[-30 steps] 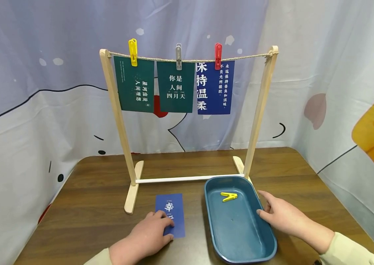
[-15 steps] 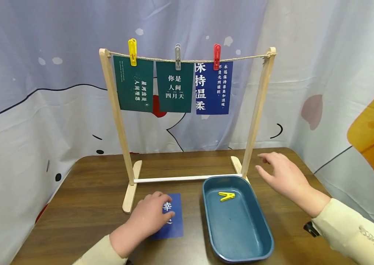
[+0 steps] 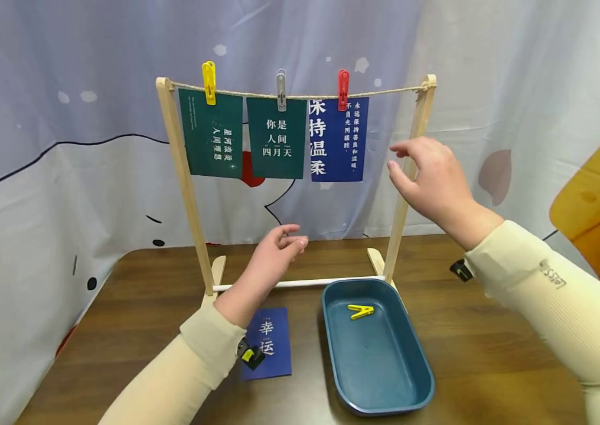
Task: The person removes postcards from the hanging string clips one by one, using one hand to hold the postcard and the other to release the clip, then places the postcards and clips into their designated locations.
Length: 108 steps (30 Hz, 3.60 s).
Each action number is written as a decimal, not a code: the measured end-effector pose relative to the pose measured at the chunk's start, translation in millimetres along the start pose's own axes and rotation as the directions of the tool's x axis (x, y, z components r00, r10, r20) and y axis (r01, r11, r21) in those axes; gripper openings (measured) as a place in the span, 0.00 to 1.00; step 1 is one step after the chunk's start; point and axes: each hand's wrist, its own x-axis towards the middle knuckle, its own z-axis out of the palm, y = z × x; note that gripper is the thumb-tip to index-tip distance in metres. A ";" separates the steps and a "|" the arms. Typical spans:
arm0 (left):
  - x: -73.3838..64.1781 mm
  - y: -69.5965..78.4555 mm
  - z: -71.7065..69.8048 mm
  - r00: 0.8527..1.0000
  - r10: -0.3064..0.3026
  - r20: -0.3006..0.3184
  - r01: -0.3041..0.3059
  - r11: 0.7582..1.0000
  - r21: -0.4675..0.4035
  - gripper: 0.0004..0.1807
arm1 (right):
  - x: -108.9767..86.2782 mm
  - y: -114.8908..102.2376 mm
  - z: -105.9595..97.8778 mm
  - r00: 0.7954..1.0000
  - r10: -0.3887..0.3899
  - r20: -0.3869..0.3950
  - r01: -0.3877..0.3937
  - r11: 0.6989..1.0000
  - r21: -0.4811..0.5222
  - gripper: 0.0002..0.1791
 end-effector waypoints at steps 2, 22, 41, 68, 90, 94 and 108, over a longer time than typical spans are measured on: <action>10.9 8.9 5.3 1.000 -0.013 0.008 0.014 0.994 -0.109 0.26 | 18.5 -7.1 -3.5 0.999 -0.025 -0.036 0.026 1.000 0.014 0.15; 71.8 55.8 40.6 0.997 -0.073 -0.024 0.040 0.758 -0.651 0.24 | 126.7 -51.5 -7.3 0.966 0.201 0.162 -0.183 0.976 -0.122 0.31; 75.4 59.7 50.0 0.993 -0.077 -0.092 -0.004 0.747 -0.665 0.14 | 139.8 -51.8 0.8 0.853 0.382 0.356 -0.435 0.897 0.078 0.29; 70.1 35.0 49.3 0.994 -0.056 -0.097 -0.013 0.803 -0.595 0.13 | 126.4 -49.7 -5.4 0.862 0.443 0.245 -0.504 0.707 0.496 0.16; 22.4 -22.3 48.1 0.985 -0.132 -0.110 0.064 0.876 -0.478 0.12 | 118.3 -50.2 -6.6 0.851 0.522 0.052 -0.370 0.527 0.765 0.11; 13.2 -31.7 44.3 0.982 -0.124 -0.141 0.046 0.888 -0.457 0.11 | 106.0 -50.6 -2.2 0.869 0.494 0.025 -0.305 0.495 0.814 0.11; -37.7 -65.6 12.4 0.957 -0.217 -0.193 0.146 0.934 -0.327 0.11 | 13.3 -44.1 16.3 0.939 0.343 0.023 -0.285 0.740 0.609 0.17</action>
